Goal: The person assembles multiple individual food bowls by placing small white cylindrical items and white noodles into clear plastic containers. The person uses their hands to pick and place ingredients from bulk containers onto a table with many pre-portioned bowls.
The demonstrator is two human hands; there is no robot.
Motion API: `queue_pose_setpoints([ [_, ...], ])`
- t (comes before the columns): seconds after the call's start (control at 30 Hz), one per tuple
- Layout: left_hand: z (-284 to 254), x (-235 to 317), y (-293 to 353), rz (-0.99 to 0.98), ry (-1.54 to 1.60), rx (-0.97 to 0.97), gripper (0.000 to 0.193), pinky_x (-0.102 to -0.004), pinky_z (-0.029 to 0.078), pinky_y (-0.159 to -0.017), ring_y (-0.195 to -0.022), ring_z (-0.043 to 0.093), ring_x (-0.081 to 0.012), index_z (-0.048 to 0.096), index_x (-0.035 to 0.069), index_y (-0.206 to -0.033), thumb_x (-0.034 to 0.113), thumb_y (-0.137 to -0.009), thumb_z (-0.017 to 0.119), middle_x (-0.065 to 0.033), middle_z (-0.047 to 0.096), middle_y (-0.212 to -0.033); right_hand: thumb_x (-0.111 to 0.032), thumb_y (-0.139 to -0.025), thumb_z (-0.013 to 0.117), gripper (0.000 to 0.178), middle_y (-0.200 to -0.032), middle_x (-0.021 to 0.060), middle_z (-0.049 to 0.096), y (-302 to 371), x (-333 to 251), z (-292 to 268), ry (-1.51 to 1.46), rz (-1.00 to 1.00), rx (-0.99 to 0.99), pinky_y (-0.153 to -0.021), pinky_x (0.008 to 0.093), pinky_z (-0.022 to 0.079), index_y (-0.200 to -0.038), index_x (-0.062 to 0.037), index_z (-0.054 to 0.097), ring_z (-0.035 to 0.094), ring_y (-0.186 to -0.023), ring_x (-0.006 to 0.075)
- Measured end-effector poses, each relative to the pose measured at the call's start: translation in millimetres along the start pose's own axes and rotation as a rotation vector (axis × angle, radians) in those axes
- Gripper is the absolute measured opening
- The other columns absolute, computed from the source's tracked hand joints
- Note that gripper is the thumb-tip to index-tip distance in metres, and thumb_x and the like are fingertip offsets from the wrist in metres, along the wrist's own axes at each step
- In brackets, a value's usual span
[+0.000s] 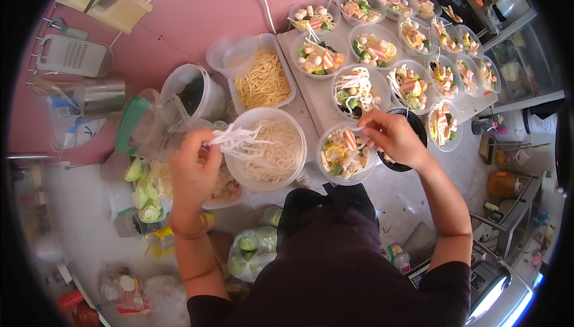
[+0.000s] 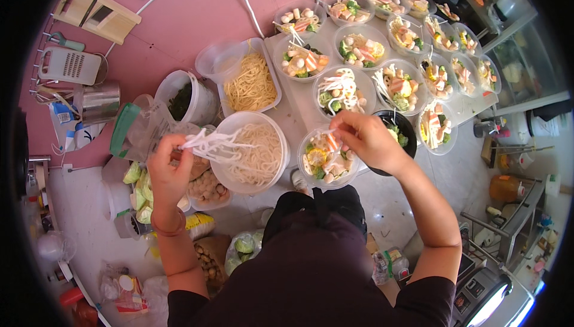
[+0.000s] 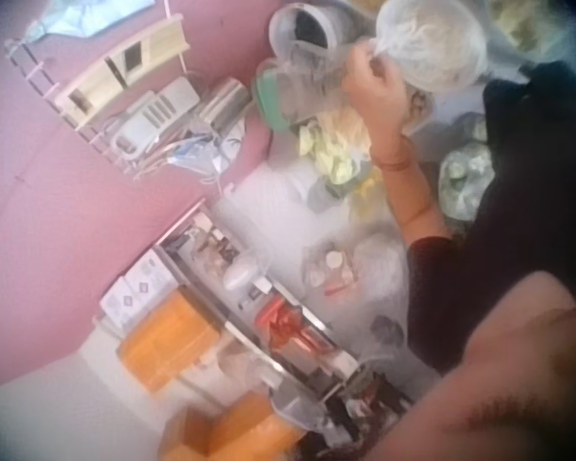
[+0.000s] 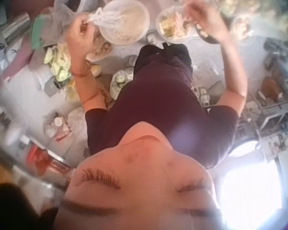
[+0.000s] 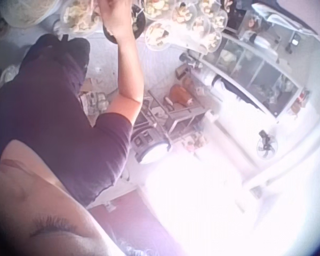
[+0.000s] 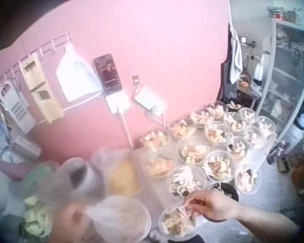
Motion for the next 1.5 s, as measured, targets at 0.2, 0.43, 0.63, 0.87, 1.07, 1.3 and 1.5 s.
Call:
queue_pose_setpoints([
  [0.2, -27, 16, -5, 0.036, 0.101, 0.018, 0.013, -0.0227, 0.053, -0.069, -0.081, 0.065, -0.0129, 0.059, -0.002, -0.098, -0.011, -0.091, 0.052, -0.0132, 0.069, -0.102, -0.004, -0.089, 0.060, 0.010, -0.078, 0.0122, 0.065, 8, 50, 24, 0.189, -0.031, -0.020, -0.068, 0.0366, 0.050, -0.098, -0.0013, 0.059, 0.065, -0.075, 0.0285],
  [0.43, -57, 39, -14, 0.198, 0.362, 0.130, 0.017, -0.0289, 0.058, -0.073, -0.086, 0.067, -0.0200, 0.056, -0.002, -0.100, -0.013, -0.088, 0.054, -0.0196, 0.067, -0.102, -0.004, -0.091, 0.059, 0.007, -0.072, 0.0081, 0.062, 18, 52, 17, 0.033, 0.047, 0.051, -0.061, 0.0305, 0.049, -0.098, -0.0008, 0.059, 0.064, -0.065, 0.0160],
  [0.63, -65, 92, -18, 0.263, 0.509, 0.239, 0.014, -0.0304, 0.058, -0.066, -0.071, 0.067, -0.0218, 0.055, 0.001, -0.098, -0.007, -0.088, 0.059, -0.0223, 0.067, -0.095, -0.004, -0.093, 0.059, 0.007, -0.072, 0.0042, 0.061, 24, 53, 16, -0.037, 0.076, 0.080, -0.059, 0.0264, 0.047, -0.099, -0.0001, 0.059, 0.060, -0.063, 0.0097],
  [0.87, 73, 109, -14, 0.260, 0.765, -0.293, 0.020, -0.0299, 0.055, -0.078, -0.088, 0.067, -0.0180, 0.059, -0.003, -0.100, -0.015, -0.088, 0.050, -0.0145, 0.067, -0.101, -0.006, -0.095, 0.058, 0.008, -0.078, -0.0001, 0.062, 34, 55, 6, -0.222, 0.170, 0.174, -0.057, 0.0225, 0.046, -0.102, -0.0016, 0.060, 0.059, -0.067, 0.0059],
  [1.07, 231, 39, 24, 0.078, 0.429, -0.623, 0.019, -0.0298, 0.054, -0.079, -0.091, 0.067, -0.0156, 0.060, -0.002, -0.109, -0.003, -0.091, 0.056, -0.0096, 0.069, -0.101, -0.006, -0.094, 0.057, 0.015, -0.078, 0.0028, 0.064, 37, 88, 24, -0.260, 0.183, 0.124, -0.058, 0.0240, 0.050, -0.107, 0.0004, 0.062, 0.061, -0.068, 0.0081],
  [1.3, 172, -78, -6, 0.099, -0.037, -0.424, 0.039, -0.0422, 0.052, -0.082, -0.095, 0.065, -0.0364, 0.060, 0.011, -0.117, 0.004, -0.079, 0.069, -0.0180, 0.067, -0.105, -0.004, -0.096, 0.052, 0.024, -0.098, 0.0082, 0.068, 67, 101, -11, -0.268, 0.209, 0.410, -0.057, 0.0240, 0.052, -0.117, 0.0004, 0.062, 0.065, -0.071, 0.0107],
  [1.5, 202, -113, 43, 0.360, -0.457, -0.609, 0.031, -0.0438, 0.052, -0.083, -0.091, 0.065, -0.0368, 0.061, 0.010, -0.110, 0.002, -0.081, 0.062, -0.0154, 0.067, -0.101, -0.005, -0.096, 0.052, 0.016, -0.095, 0.0075, 0.068, 92, 123, -39, -0.500, 0.232, 0.675, -0.056, 0.0201, 0.047, -0.109, -0.0002, 0.060, 0.062, -0.067, 0.0082],
])
Point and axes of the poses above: each hand's wrist, its own y-axis away from the middle knuckle, its own z-axis out of the palm, x = y × z, the point moved 6 cm from there along -y, towards the middle knuckle
